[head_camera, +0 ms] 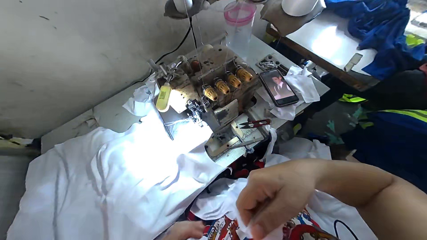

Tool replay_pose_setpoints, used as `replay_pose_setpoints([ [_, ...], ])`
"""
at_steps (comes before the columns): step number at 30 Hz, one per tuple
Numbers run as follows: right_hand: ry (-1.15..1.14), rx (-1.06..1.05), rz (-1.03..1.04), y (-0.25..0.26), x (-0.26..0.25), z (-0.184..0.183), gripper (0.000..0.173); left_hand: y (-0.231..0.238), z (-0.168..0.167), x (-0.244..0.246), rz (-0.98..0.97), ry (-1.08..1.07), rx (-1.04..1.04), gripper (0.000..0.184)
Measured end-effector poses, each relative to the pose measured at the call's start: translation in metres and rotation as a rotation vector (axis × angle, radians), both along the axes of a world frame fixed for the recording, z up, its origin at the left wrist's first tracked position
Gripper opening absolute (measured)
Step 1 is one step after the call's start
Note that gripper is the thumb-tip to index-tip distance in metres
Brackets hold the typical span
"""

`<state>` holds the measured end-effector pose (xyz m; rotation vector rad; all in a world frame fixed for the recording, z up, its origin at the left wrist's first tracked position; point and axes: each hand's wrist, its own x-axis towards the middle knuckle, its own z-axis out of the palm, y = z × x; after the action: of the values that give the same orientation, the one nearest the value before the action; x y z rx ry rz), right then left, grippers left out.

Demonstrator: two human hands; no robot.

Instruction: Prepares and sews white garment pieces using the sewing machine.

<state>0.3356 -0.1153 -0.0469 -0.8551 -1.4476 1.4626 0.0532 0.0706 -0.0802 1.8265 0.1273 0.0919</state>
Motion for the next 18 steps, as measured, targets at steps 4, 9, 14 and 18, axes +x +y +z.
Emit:
replay_pose_setpoints([
  [4,-0.095,0.058,-0.031,0.009,-0.014,0.006,0.015,-0.046,0.005,0.048,-0.001,-0.122,0.105,0.046],
  [9,-0.2,0.051,-0.102,-0.005,-0.004,0.012,0.018,-0.05,0.003,0.059,0.064,-0.246,0.222,0.019],
  [14,-0.268,0.015,-0.079,-0.013,0.005,0.008,0.027,-0.038,0.005,0.049,0.155,-0.255,0.236,0.022],
  [18,-0.056,0.019,-0.056,-0.015,0.011,0.008,0.023,-0.034,0.008,0.05,0.21,-0.274,0.139,0.028],
])
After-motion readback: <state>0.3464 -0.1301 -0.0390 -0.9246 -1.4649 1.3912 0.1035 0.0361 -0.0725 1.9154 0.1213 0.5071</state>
